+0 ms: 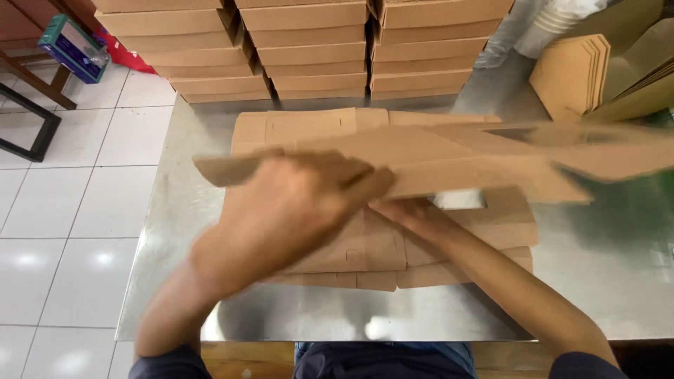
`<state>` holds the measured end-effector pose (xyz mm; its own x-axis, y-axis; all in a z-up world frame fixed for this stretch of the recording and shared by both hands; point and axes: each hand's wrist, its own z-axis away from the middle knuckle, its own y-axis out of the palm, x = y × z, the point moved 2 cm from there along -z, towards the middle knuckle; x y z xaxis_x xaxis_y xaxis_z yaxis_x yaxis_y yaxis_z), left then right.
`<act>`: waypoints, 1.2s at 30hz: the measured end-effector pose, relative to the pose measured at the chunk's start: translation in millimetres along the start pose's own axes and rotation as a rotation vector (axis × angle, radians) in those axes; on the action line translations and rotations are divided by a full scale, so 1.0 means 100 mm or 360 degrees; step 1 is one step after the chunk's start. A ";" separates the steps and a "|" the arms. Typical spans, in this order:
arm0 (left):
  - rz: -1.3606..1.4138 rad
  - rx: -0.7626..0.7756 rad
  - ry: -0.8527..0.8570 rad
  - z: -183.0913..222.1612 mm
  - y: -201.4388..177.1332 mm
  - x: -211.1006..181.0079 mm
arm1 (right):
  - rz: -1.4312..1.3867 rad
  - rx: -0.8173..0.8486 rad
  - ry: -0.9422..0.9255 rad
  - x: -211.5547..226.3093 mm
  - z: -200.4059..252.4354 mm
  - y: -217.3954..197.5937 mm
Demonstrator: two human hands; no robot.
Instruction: Assembling cardboard boxes with plastic windows by folding flaps and securing components.
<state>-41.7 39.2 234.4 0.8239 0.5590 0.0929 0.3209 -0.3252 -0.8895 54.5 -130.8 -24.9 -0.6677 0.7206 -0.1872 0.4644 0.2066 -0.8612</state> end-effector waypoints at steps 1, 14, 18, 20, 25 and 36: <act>0.0022 0.0104 -0.0040 0.06 0.07 -0.10 | -0.0094 0.0107 0.0045 0.01 0.02 0.00; 0.0365 0.0910 -0.0566 0.70 1.50 -0.01 | -0.1146 0.1405 0.0619 0.44 0.29 -0.65; 0.1381 0.0866 -0.0656 0.54 1.32 0.32 | -0.0999 0.1542 0.0272 0.53 0.34 -1.07; 0.1778 0.0771 -0.0608 0.54 1.44 0.47 | -0.1079 0.1567 0.0141 0.53 0.39 -1.26; 0.1721 0.0974 -0.0765 0.62 1.90 0.72 | -0.1551 0.1280 -0.0057 0.42 0.38 -1.68; 0.1348 0.0364 -0.0615 0.72 1.95 0.69 | -0.0885 0.0211 0.0244 -0.36 0.62 -0.64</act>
<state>44.1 69.5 35.2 0.5166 0.4328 -0.7388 -0.4432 -0.6031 -0.6632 12.8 -211.4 7.9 -0.6936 0.6174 0.3712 -0.0145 0.5032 -0.8640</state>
